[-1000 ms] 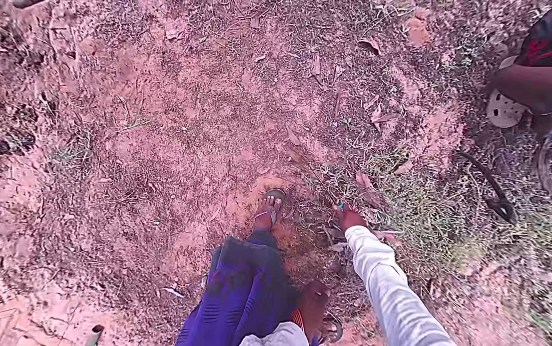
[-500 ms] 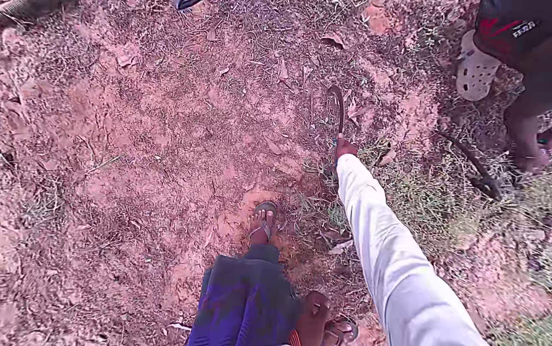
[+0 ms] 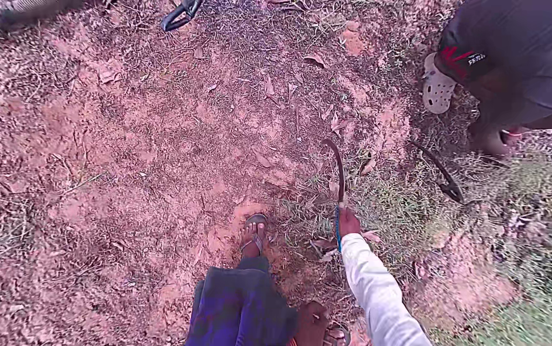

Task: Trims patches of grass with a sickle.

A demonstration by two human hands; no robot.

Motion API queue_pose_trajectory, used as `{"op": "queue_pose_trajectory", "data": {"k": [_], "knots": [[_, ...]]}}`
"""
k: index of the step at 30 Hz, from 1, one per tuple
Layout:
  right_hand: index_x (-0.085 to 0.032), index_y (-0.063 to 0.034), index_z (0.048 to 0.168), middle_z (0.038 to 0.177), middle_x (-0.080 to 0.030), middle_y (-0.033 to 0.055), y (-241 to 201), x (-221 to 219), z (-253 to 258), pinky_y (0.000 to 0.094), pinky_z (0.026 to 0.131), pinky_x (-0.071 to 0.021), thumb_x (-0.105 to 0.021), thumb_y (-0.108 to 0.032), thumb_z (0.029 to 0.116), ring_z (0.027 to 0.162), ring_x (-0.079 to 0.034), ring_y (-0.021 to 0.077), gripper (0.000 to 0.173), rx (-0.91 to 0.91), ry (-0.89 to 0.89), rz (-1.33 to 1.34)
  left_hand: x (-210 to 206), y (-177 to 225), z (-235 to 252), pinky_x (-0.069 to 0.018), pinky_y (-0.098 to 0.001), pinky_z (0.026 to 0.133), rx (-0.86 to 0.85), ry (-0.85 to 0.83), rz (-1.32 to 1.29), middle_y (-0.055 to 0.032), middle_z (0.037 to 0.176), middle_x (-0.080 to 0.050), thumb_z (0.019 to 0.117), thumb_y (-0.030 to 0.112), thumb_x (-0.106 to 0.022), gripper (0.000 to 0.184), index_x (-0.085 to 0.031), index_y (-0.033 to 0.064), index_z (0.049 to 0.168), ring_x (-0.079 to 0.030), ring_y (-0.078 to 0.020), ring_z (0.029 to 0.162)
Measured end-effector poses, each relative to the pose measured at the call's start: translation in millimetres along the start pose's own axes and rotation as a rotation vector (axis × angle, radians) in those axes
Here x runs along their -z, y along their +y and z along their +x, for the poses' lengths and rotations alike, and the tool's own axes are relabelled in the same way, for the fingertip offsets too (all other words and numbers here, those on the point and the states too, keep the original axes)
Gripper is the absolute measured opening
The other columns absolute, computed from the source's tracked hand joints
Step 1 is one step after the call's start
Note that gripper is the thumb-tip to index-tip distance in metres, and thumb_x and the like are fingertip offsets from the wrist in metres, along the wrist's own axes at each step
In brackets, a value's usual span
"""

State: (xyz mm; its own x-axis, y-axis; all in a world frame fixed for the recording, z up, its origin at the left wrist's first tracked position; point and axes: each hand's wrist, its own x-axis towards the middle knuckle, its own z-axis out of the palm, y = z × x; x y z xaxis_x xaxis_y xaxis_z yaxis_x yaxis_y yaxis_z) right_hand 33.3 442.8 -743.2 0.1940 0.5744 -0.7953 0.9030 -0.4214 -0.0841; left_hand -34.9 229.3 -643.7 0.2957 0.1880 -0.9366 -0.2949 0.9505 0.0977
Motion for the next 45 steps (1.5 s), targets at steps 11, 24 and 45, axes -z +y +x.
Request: {"op": "queue_pose_trajectory", "data": {"k": [11,24,45], "knots": [[-0.054,0.0116,0.137,0.13,-0.06,0.0363,89.4,-33.6,-7.6,0.059,0.108,-0.0405,-0.026,-0.039,0.1139,0.124,-0.058,0.0479,0.062,-0.189,-0.19,-0.036,-10.9,0.3,2.2,-0.0497,-0.0491,0.102,0.048,0.043,0.006,-0.0307,0.124,-0.064,0.1073,0.009,-0.052,0.032,-0.058,-0.0123,0.13,-0.064,-0.0364,0.113],[-0.052,0.0078,0.142,0.144,-0.053,0.0314,16.4,22.8,108.8,0.052,0.115,-0.0352,-0.019,-0.042,0.1136,0.137,-0.051,0.0408,0.066,-0.204,-0.029,0.146,-25.2,-30.2,11.1,-0.05,-0.0432,0.098,0.029,0.086,0.082,-0.0284,0.12,-0.064,0.1068,0.007,-0.051,0.031,-0.058,-0.0138,0.129,-0.063,-0.0305,0.105],[-0.048,0.0073,0.145,0.136,-0.059,0.0327,143.5,-9.7,20.0,0.0579,0.11,-0.0394,-0.025,-0.044,0.1131,0.13,-0.056,0.0455,0.065,-0.274,-0.155,0.089,-47.5,-65.2,22.2,-0.0526,-0.04,0.093,0.04,0.231,0.082,-0.0278,0.117,-0.065,0.1056,0.004,-0.053,0.027,-0.059,-0.0147,0.124,-0.065,-0.0274,0.1]]}}
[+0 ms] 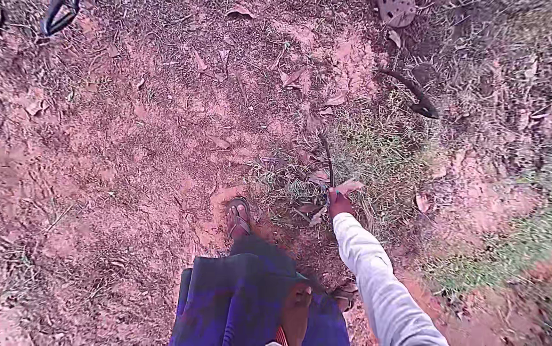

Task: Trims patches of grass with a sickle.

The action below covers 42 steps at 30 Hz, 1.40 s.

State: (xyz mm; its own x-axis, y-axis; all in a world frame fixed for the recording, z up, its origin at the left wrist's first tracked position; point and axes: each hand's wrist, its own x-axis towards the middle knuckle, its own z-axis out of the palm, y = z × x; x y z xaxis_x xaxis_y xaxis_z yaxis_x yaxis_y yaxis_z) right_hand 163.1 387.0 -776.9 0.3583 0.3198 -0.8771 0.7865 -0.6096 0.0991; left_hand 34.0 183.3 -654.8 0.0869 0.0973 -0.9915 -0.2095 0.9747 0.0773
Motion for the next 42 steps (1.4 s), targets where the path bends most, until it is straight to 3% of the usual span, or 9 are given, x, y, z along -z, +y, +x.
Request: {"op": "queue_pose_trajectory", "data": {"k": [6,10,13,20,26,30,33,38,42], "knots": [[-0.048,0.0112,0.143,0.133,-0.059,0.0361,141.1,-68.1,-78.2,0.0596,0.11,-0.0407,-0.031,-0.038,0.1133,0.128,-0.057,0.0495,0.06,-0.099,-0.112,0.017,-7.1,-23.9,8.6,-0.0529,-0.0396,0.094,-0.087,0.134,0.06,-0.0255,0.113,-0.066,0.1052,0.003,-0.054,0.025,-0.061,-0.0131,0.122,-0.065,-0.0268,0.1],[-0.055,0.0134,0.136,0.109,-0.069,0.0349,175.2,-84.6,-120.3,0.0608,0.099,-0.0481,-0.037,-0.033,0.1127,0.107,-0.067,0.0502,0.055,0.001,-0.065,0.064,-16.1,-48.9,12.2,-0.0538,-0.0396,0.094,-0.147,0.158,0.087,-0.0254,0.114,-0.066,0.1044,0.002,-0.055,0.023,-0.062,-0.013,0.12,-0.066,-0.0268,0.101],[-0.057,0.0188,0.124,0.089,-0.069,0.0322,154.4,-61.3,-112.4,0.0606,0.079,-0.0539,-0.039,-0.026,0.111,0.082,-0.07,0.0473,0.05,0.24,0.154,0.266,-18.9,-70.7,16.3,-0.0542,-0.0383,0.093,-0.189,0.181,0.132,-0.0241,0.115,-0.066,0.1035,0.002,-0.055,0.023,-0.062,-0.012,0.12,-0.065,-0.0252,0.101],[-0.056,0.0076,0.137,0.127,-0.063,0.033,58.3,-9.5,44.7,0.0597,0.103,-0.0445,-0.023,-0.046,0.1128,0.118,-0.062,0.0451,0.067,0.145,0.021,0.418,-7.7,-94.8,37.2,-0.0556,-0.0306,0.092,-0.532,0.384,0.15,-0.0224,0.121,-0.062,0.0985,0.005,-0.056,0.032,-0.058,-0.013,0.125,-0.066,-0.0181,0.103],[-0.042,0.0044,0.15,0.132,-0.063,0.0302,172.9,-123.0,-50.7,0.0574,0.107,-0.0449,-0.032,-0.043,0.1123,0.126,-0.061,0.0444,0.062,-0.033,-0.215,0.229,-13.6,32.2,113.3,-0.039,-0.048,0.116,-0.826,0.622,0.336,-0.0344,0.152,-0.042,0.0953,0.022,-0.066,0.07,-0.038,-0.0117,0.149,-0.046,-0.041,0.139],[-0.047,0.0085,0.146,0.128,-0.064,0.0321,188.6,-127.8,-77.9,0.0564,0.107,-0.0449,-0.031,-0.039,0.1132,0.124,-0.062,0.045,0.06,-0.035,-0.245,0.267,-71.6,138.3,147.0,-0.0116,-0.0782,0.117,-0.605,0.618,0.666,-0.0201,0.173,-0.01,0.0963,0.057,-0.065,0.09,-0.025,0.0147,0.165,-0.008,-0.0456,0.159],[-0.042,0.0092,0.149,0.129,-0.063,0.0324,191.6,-141.2,-90.4,0.056,0.107,-0.046,-0.035,-0.038,0.1125,0.123,-0.062,0.0454,0.06,-0.024,-0.225,0.272,-117.3,178.4,177.6,-0.0092,-0.0818,0.115,-0.378,0.59,0.757,-0.0202,0.174,0.005,0.0862,0.076,-0.064,0.109,-0.014,0.0228,0.168,0.006,-0.0468,0.159],[-0.052,0.0163,0.135,0.09,-0.07,0.0274,212.1,-191.5,-97.6,0.0541,0.08,-0.0567,-0.038,-0.029,0.1118,0.079,-0.071,0.0395,0.053,0.039,-0.114,0.541,-152.5,183.2,239.9,-0.0269,-0.0802,0.111,-0.249,0.661,1.038,-0.0171,0.174,0.008,0.0758,0.069,-0.08,0.12,-0.015,0.0268,0.167,-0.003,-0.0471,0.159],[-0.057,0.008,0.093,0.058,-0.056,-0.0054,241.3,-241.4,-142.3,0.0198,0.046,-0.051,-0.029,-0.046,0.1088,0.046,-0.055,0.0007,0.063,0.157,0.142,1.115,-103.9,145.0,265.5,-0.0351,-0.0643,0.116,-0.164,0.726,1.075,-0.0281,0.17,0.013,0.0778,0.038,-0.089,0.121,-0.01,0.0191,0.168,-0.002,-0.0527,0.157]]}}
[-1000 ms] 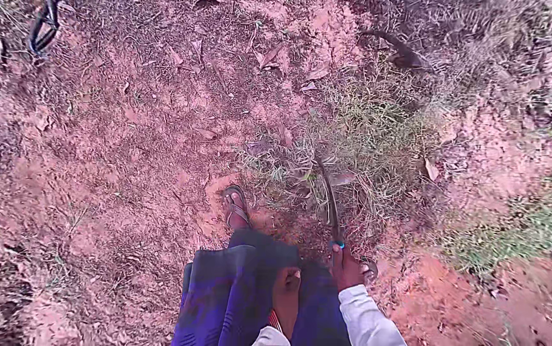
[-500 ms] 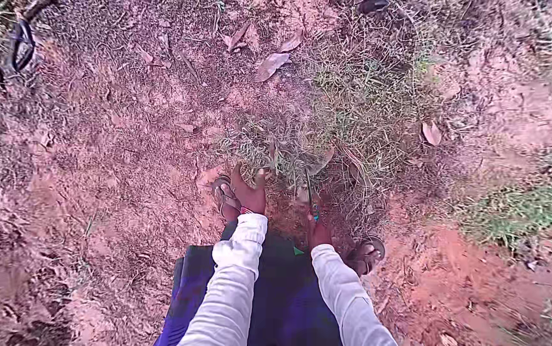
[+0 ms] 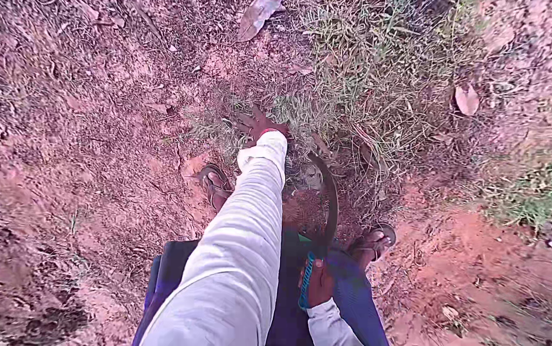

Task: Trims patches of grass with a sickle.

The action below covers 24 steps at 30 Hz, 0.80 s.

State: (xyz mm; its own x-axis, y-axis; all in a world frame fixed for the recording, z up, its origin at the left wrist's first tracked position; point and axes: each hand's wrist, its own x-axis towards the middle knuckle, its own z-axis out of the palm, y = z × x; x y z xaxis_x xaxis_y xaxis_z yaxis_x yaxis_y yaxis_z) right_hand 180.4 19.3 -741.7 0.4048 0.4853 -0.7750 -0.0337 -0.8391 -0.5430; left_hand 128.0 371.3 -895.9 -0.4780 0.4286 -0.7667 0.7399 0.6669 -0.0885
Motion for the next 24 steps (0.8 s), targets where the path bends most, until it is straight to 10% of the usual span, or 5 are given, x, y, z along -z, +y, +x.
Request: {"op": "queue_pose_trajectory", "data": {"k": [4,8,14,19,24], "knots": [[-0.064,-0.0262,0.088,0.063,-0.063,-0.0145,2.6,26.2,4.8,0.0186,0.045,-0.0528,-0.043,-0.076,0.0926,0.049,-0.06,-0.0004,0.054,0.099,-0.004,0.431,-14.3,-40.2,6.2,-0.0502,-0.0575,0.105,0.048,0.07,-0.081,-0.0257,0.171,0.014,0.079,0.03,-0.088,0.118,-0.011,0.028,0.167,-0.023,-0.0506,0.153],[-0.054,-0.0085,0.092,0.059,-0.058,-0.0133,-63.2,55.0,115.3,0.0184,0.047,-0.0517,-0.035,-0.049,0.1041,0.047,-0.056,-0.0007,0.046,0.1,-0.161,0.172,-3.7,-27.1,0.6,-0.0568,-0.0537,0.095,0.088,-0.001,-0.145,-0.0331,0.165,-0.019,0.0842,0.022,-0.082,0.114,-0.005,0.0269,0.167,-0.057,-0.0476,0.129],[-0.061,0.0083,0.115,0.084,-0.062,0.0175,-183.8,26.5,294.7,0.045,0.07,-0.0545,-0.025,-0.044,0.1133,0.067,-0.062,0.0261,0.063,0.116,-0.326,-0.588,16.3,-49.7,5.6,-0.0461,-0.0691,0.105,-0.109,-0.11,-0.099,-0.0257,0.149,-0.053,0.0989,0.022,-0.065,0.058,-0.048,0.0134,0.154,-0.056,-0.0465,0.133],[-0.052,0.0134,0.136,0.122,-0.06,0.0421,-188.4,22.1,322.5,0.0695,0.1,-0.0412,-0.025,-0.049,0.1119,0.116,-0.06,0.0571,0.072,0.183,-0.335,-0.967,22.4,-56.7,-4.2,-0.0413,-0.0712,0.107,-0.156,-0.104,0.093,-0.027,0.165,-0.031,0.1018,0.042,-0.062,0.066,-0.044,0.0095,0.156,-0.047,-0.051,0.139],[-0.053,0.0094,0.132,0.109,-0.063,0.0391,-157.8,43.5,308.1,0.0718,0.09,-0.0446,-0.033,-0.049,0.1109,0.104,-0.064,0.0563,0.065,0.215,-0.345,-0.851,65.3,-14.4,-54.9,-0.0209,-0.079,0.113,-0.334,0.177,0.154,-0.0239,0.173,-0.005,0.0915,0.049,-0.075,0.1,-0.018,0.0146,0.167,-0.018,-0.0509,0.155]]}}
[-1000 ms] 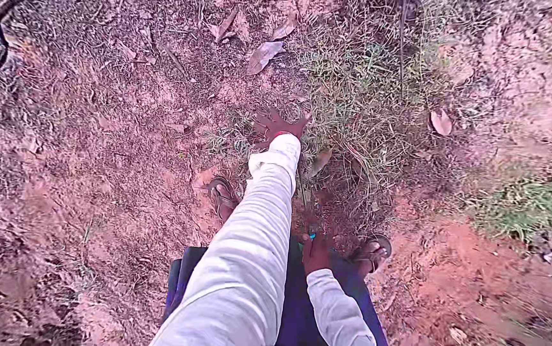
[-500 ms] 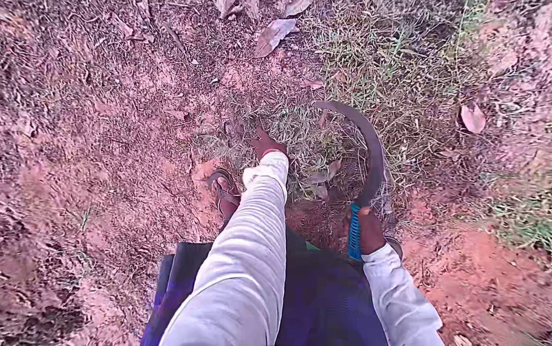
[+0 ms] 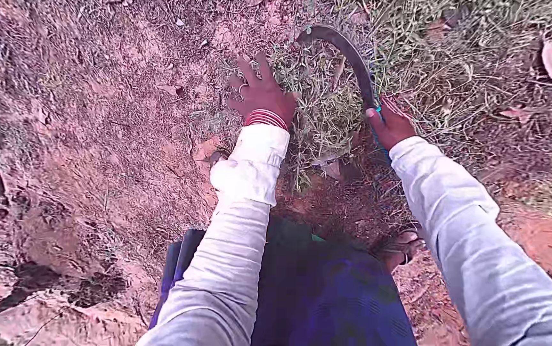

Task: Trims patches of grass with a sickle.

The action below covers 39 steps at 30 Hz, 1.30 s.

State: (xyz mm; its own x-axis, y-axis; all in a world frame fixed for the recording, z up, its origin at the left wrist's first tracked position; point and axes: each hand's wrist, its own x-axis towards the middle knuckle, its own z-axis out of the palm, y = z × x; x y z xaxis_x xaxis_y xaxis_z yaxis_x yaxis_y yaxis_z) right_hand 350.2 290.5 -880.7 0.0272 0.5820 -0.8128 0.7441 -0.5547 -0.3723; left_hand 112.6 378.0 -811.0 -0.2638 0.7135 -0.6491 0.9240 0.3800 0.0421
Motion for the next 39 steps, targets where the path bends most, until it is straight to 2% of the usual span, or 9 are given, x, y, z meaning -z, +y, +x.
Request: {"op": "queue_pose_trajectory", "data": {"k": [3,5,8,15,18,21,26,33,39], "knots": [[-0.052,0.0102,0.134,0.114,-0.063,0.0386,-12.8,-4.8,14.7,0.0695,0.093,-0.0443,-0.029,-0.049,0.1117,0.106,-0.064,0.0539,0.067,-0.019,-0.039,0.078,-21.3,28.6,40.0,-0.0093,-0.0667,0.125,-0.075,0.051,-0.012,-0.0247,0.169,-0.022,0.0945,0.052,-0.068,0.099,-0.02,0.0007,0.163,-0.016,-0.0402,0.159],[-0.048,0.0086,0.14,0.121,-0.061,0.038,-32.2,-4.9,30.7,0.0665,0.097,-0.0442,-0.026,-0.05,0.1114,0.112,-0.063,0.052,0.069,-0.07,-0.073,0.017,-46.1,40.4,74.4,-0.0237,-0.0663,0.121,-0.01,-0.065,0.084,-0.0294,0.159,-0.039,0.0936,0.05,-0.071,0.099,-0.024,-0.0065,0.159,-0.036,-0.0431,0.151],[-0.046,0.0071,0.145,0.135,-0.056,0.0389,-34.0,-15.0,41.3,0.0676,0.107,-0.0375,-0.03,-0.051,0.1109,0.13,-0.053,0.0536,0.069,-0.137,-0.068,-0.058,-50.4,35.7,94.0,-0.0411,-0.0675,0.109,-0.004,-0.195,0.228,-0.0265,0.146,-0.056,0.1002,0.024,-0.062,0.053,-0.052,-0.0014,0.145,-0.052,-0.0441,0.139],[-0.044,0.0073,0.145,0.118,-0.064,0.0302,-51.0,-78.6,-34.6,0.0497,0.094,-0.0512,-0.023,-0.025,0.1149,0.103,-0.068,0.0376,0.049,-0.389,-0.138,0.145,-26.7,19.9,114.8,-0.0311,-0.0751,0.112,-0.099,-0.289,0.315,-0.0284,0.146,-0.055,0.0993,0.015,-0.064,0.044,-0.058,0.0001,0.14,-0.048,-0.0471,0.141],[-0.037,0.0094,0.15,0.126,-0.062,0.0312,-82.4,-84.3,-71.4,0.0475,0.098,-0.0501,-0.024,-0.023,0.1146,0.109,-0.067,0.0367,0.05,-0.438,-0.157,0.262,-26.8,13.6,111.8,-0.0313,-0.0746,0.113,-0.091,-0.34,0.295,-0.029,0.145,-0.056,0.1008,0.019,-0.063,0.045,-0.058,-0.0002,0.141,-0.049,-0.0478,0.14],[-0.047,0.0088,0.143,0.109,-0.069,0.0295,-81.8,-97.8,-146.5,0.0538,0.089,-0.0543,-0.035,-0.034,0.1132,0.095,-0.071,0.0405,0.054,-0.538,-0.138,0.289,-21.2,-6.8,100.1,-0.0342,-0.0717,0.113,0.005,-0.323,0.146,-0.0278,0.143,-0.058,0.1042,0.02,-0.058,0.046,-0.054,0.002,0.147,-0.052,-0.0469,0.137],[-0.062,0.0185,0.112,0.064,-0.063,0.0161,-50.6,-108.5,-227.6,0.0454,0.052,-0.0543,-0.041,-0.038,0.1044,0.052,-0.064,0.0271,0.061,-0.2,0.297,0.266,-43.7,-46.4,64.5,-0.0377,-0.0682,0.113,0.165,-0.33,-0.207,-0.0312,0.148,-0.053,0.1136,0.028,-0.038,0.048,-0.043,0.0028,0.155,-0.05,-0.0506,0.138],[-0.052,0.014,0.134,0.119,-0.061,0.041,-69.7,-16.6,22.7,0.0689,0.1,-0.0411,-0.042,-0.046,0.1098,0.117,-0.059,0.0557,0.065,-0.058,-0.032,0.003,-53.9,-58.5,53.8,-0.0355,-0.0592,0.118,0.338,-0.183,-0.571,-0.0325,0.148,-0.051,0.115,0.034,-0.032,0.054,-0.04,-0.0017,0.155,-0.048,-0.0447,0.142],[-0.049,0.0168,0.139,0.117,-0.064,0.0397,39.2,-104.4,-106.5,0.0644,0.101,-0.0453,-0.05,-0.037,0.1084,0.113,-0.064,0.0537,0.061,-0.31,-0.086,-0.015,-51.0,-16.5,63.2,-0.0322,-0.0694,0.115,0.3,-0.155,-0.426,-0.0282,0.166,-0.024,0.0925,0.059,-0.07,0.097,-0.028,0.0056,0.162,-0.03,-0.0471,0.151]]}}
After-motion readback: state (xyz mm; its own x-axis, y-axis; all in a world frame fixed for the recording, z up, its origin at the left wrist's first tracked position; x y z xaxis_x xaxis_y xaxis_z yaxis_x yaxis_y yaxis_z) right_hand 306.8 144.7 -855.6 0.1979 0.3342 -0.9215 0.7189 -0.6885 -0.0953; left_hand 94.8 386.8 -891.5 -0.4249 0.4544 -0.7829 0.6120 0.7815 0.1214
